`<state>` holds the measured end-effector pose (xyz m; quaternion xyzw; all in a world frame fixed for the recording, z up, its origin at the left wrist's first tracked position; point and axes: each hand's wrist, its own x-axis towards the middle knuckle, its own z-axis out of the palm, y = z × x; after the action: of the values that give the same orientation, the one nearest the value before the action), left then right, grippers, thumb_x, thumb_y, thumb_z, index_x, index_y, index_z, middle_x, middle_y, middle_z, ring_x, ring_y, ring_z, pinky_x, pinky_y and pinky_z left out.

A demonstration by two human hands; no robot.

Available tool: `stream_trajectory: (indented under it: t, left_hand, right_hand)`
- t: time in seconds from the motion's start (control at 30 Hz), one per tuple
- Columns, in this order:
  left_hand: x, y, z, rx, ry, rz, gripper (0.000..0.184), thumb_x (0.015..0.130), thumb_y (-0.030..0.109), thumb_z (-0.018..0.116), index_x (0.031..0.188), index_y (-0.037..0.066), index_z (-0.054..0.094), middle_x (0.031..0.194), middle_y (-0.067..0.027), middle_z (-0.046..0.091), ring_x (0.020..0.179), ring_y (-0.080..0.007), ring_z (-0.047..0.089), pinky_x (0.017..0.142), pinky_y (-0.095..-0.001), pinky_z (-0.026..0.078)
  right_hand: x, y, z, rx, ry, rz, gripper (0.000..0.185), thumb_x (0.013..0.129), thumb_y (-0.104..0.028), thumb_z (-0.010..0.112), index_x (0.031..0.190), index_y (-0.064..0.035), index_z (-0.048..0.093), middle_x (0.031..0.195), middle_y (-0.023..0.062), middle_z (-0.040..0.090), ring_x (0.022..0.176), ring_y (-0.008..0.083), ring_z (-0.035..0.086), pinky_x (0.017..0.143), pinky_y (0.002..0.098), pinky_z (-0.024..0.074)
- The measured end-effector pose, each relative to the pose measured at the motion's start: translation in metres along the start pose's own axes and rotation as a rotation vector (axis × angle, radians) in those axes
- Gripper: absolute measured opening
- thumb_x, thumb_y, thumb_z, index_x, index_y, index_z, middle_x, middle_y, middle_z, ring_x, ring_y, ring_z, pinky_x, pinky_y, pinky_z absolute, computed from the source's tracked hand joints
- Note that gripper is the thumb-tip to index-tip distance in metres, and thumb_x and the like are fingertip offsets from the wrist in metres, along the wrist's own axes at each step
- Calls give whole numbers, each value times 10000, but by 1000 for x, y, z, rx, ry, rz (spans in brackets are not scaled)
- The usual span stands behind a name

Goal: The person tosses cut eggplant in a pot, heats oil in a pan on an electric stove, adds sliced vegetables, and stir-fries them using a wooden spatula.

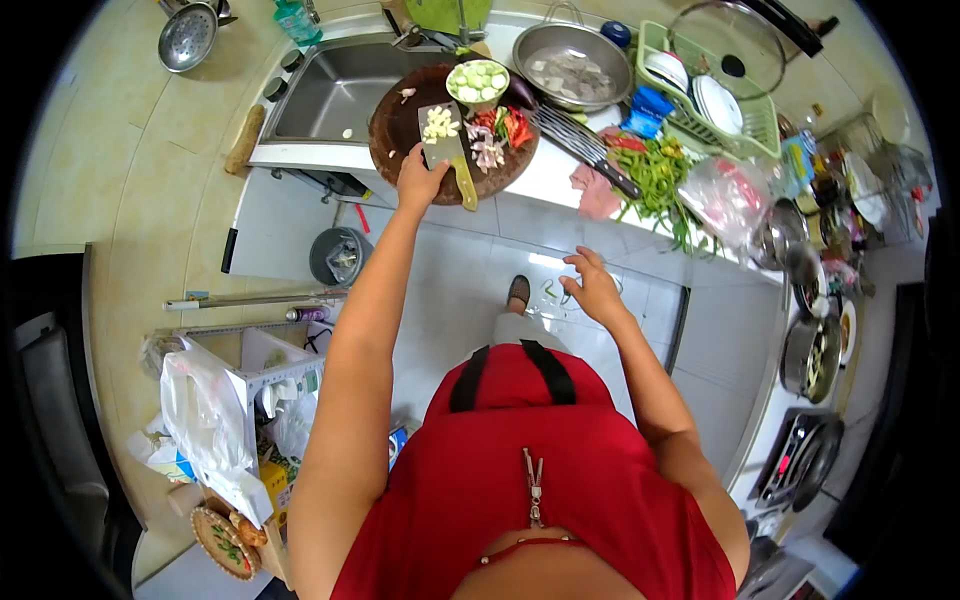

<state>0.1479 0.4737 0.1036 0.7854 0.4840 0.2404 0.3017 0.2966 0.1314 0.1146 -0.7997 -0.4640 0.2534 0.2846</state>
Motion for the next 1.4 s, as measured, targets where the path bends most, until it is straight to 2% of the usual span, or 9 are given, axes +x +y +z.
stream_trajectory:
  t: [0.13,0.27,0.37,0.5,0.83,1.13,1.23,1.33,1.4]
  left_hand:
    - [51,-3,9,220,-58,22,786,706,383,723,1347,103,363,1250,-188,466,1109,-355,518,901,-416,446]
    - [94,0,21,353,-184,37,817,689,412,732,1373,189,345,1275,-152,422,1099,-351,527,893,-418,457]
    - [115,8,24,472,-266,34,817,673,421,745,1364,222,357,1263,-148,423,1079,-346,540,877,-415,468]
    - [127,8,23,492,-350,-28,691,660,409,763,1256,194,487,1189,-148,437,1003,-341,578,842,-409,486]
    - [115,-22,22,249,-198,160,358,681,149,703,997,105,541,986,-149,507,884,-369,571,783,-429,473]
    - [117,-39,22,101,-110,203,234,652,91,669,856,74,557,844,-145,540,832,-362,567,735,-419,463]
    - [118,-45,21,19,-92,179,193,653,73,653,817,63,554,791,-143,562,782,-349,570,708,-394,465]
    - [119,-54,22,-151,-161,37,171,657,59,636,802,51,544,758,-148,576,742,-328,574,686,-374,465]
    - [116,-49,18,-344,-233,-172,166,659,55,629,799,44,539,752,-150,576,734,-316,578,677,-365,463]
  right_hand:
    - [56,1,10,48,-72,-31,354,828,-234,624,1129,-58,561,1340,195,417,1015,389,561,868,417,459]
    - [104,-7,10,123,-164,-74,342,828,-210,618,1131,-67,547,1336,193,421,1029,378,558,868,419,459]
    - [129,-15,5,181,-217,-85,337,826,-200,620,1124,-65,540,1327,173,433,1036,359,557,860,408,465]
    - [154,-18,6,195,-208,-175,320,832,-186,612,1119,-62,541,1291,157,463,1021,359,562,839,400,474]
    - [198,-62,16,366,-205,-267,279,835,-167,621,1066,-25,556,1157,141,534,857,258,607,765,338,489]
    - [223,-100,39,357,-224,-186,247,840,-209,620,961,6,600,931,163,607,798,250,612,715,348,476]
    - [223,-107,47,474,-229,-89,242,844,-217,617,941,4,608,905,151,617,805,217,616,701,322,471]
    - [233,-102,66,694,-334,60,238,881,-239,580,976,-25,621,946,114,624,820,212,617,707,310,473]
    - [237,-102,73,963,-323,215,277,907,-277,543,1043,-43,601,967,90,623,859,212,614,727,315,481]
